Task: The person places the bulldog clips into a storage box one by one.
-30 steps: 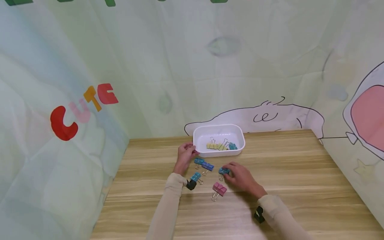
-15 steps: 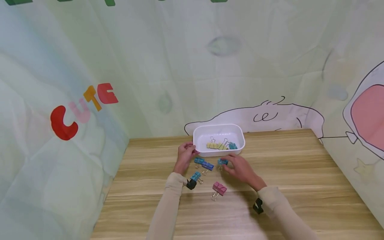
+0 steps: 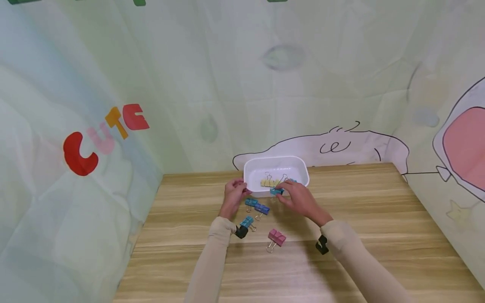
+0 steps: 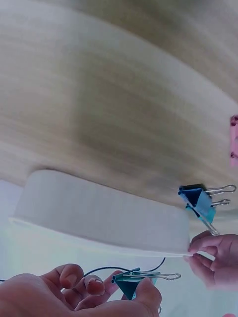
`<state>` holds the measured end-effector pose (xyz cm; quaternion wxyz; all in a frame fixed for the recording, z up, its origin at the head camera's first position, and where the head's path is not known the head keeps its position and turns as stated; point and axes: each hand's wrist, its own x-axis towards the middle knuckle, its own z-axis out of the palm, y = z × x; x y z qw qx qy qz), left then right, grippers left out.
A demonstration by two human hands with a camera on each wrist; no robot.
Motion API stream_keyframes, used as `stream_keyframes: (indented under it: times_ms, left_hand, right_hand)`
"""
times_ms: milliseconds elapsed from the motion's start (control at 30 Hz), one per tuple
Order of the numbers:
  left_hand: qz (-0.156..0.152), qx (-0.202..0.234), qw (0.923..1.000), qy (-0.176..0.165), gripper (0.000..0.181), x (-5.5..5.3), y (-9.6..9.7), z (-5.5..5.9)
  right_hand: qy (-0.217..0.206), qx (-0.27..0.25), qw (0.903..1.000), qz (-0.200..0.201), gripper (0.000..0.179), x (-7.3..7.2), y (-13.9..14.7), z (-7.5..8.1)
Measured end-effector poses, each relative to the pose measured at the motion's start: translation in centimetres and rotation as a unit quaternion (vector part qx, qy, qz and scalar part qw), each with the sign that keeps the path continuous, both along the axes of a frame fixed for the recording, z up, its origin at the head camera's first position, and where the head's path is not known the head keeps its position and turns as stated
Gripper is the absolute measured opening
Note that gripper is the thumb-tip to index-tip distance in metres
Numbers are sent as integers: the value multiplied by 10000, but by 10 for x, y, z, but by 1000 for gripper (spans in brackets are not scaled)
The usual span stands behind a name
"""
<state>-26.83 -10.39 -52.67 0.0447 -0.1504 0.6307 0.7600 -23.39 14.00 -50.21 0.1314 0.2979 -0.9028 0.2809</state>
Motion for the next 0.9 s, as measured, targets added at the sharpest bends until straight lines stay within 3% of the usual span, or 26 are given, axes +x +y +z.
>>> stream_keyframes:
  times_ms: [333,900]
  left_hand:
    - [-59,-34,9999,-97,37,-2,-2,0]
    - [-90,-25,9999,-74,38,-1,-3,1]
  right_hand:
    - [-219,-13,9996,-170,26,-23,-6,21]
    - [-519,-141,9979,-358,28,-41,-23,46]
